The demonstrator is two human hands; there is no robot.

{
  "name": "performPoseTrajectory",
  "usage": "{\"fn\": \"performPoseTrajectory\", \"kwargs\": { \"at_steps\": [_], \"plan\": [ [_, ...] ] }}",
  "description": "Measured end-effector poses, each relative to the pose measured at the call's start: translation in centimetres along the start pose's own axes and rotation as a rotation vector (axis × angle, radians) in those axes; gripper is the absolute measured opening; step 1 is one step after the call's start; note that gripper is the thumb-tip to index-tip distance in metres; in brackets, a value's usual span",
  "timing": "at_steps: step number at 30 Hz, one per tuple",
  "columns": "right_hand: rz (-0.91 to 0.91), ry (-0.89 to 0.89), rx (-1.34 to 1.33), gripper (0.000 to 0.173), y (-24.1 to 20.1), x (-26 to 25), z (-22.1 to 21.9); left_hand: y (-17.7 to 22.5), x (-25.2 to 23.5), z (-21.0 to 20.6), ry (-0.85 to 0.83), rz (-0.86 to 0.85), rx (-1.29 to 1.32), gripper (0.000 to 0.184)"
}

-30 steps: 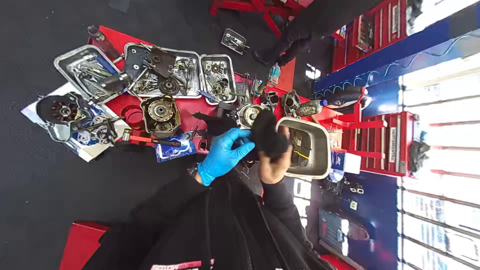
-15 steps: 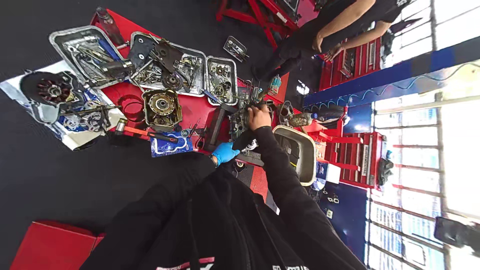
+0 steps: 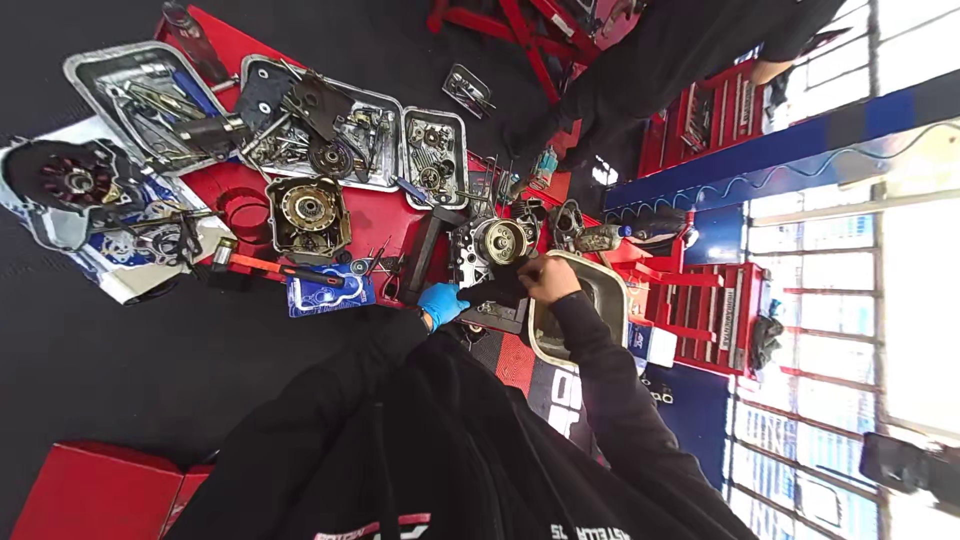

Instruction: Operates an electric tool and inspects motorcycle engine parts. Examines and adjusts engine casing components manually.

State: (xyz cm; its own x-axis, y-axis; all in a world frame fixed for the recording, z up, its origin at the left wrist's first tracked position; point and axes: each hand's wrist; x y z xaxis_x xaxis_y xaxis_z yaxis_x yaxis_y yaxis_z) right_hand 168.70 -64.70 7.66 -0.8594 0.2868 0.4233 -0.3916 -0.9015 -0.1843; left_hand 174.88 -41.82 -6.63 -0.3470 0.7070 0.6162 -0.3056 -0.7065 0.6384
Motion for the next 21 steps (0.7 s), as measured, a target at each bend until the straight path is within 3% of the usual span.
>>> {"fn": "performPoseTrajectory", "kwargs": {
  "at_steps": [4, 6, 8, 11, 13, 16, 18, 21],
  "plan": [
    [0.132, 0.48, -0.211, 0.031, 0.2, -3.0, 0.8, 2.8, 2.1, 2.5, 0.21, -0.002, -0.006, 0.057],
    [0.299, 0.455, -0.164, 0.039, -0.6, -5.4, -0.1, 4.5, 1.9, 3.1, 0.438, -0.086, 0.018, 0.056],
    [0.47, 0.359, -0.042, 0.036, -0.5, -7.5, -1.7, 5.5, 0.1, 2.7, 0.606, -0.238, -0.062, 0.054],
    [0.574, 0.323, -0.018, 0.027, 0.6, -9.1, -2.0, 5.4, -2.9, 2.1, 0.641, -0.347, -0.26, 0.054],
    [0.494, 0.354, -0.13, 0.022, 1.4, -9.7, -1.7, 4.5, -3.9, 1.3, 0.707, -0.377, -0.287, 0.053],
    [0.191, 0.463, -0.284, 0.022, 2.0, -10.3, -1.1, 3.4, -4.7, 0.5, 0.764, -0.41, -0.266, 0.048],
    [0.158, 0.428, -0.311, 0.022, 0.7, -10.3, -1.0, 3.2, -4.9, 0.4, 0.778, -0.433, -0.258, 0.045],
    [0.533, 0.193, -0.298, 0.015, -2.0, -9.6, -1.7, 3.8, -5.0, 0.4, 0.776, -0.469, -0.269, 0.04]
  ]
}}
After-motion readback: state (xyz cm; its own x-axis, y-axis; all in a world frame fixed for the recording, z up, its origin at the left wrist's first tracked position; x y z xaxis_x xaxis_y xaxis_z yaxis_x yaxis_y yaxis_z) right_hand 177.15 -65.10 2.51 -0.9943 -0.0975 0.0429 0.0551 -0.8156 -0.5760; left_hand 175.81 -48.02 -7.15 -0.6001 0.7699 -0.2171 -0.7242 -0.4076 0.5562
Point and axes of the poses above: each hand's wrist, its own x-axis away from the middle knuckle, its own z-axis out of the back of the hand, y = z × x, and after that the axes turned 9 degrees about -x, right-handed
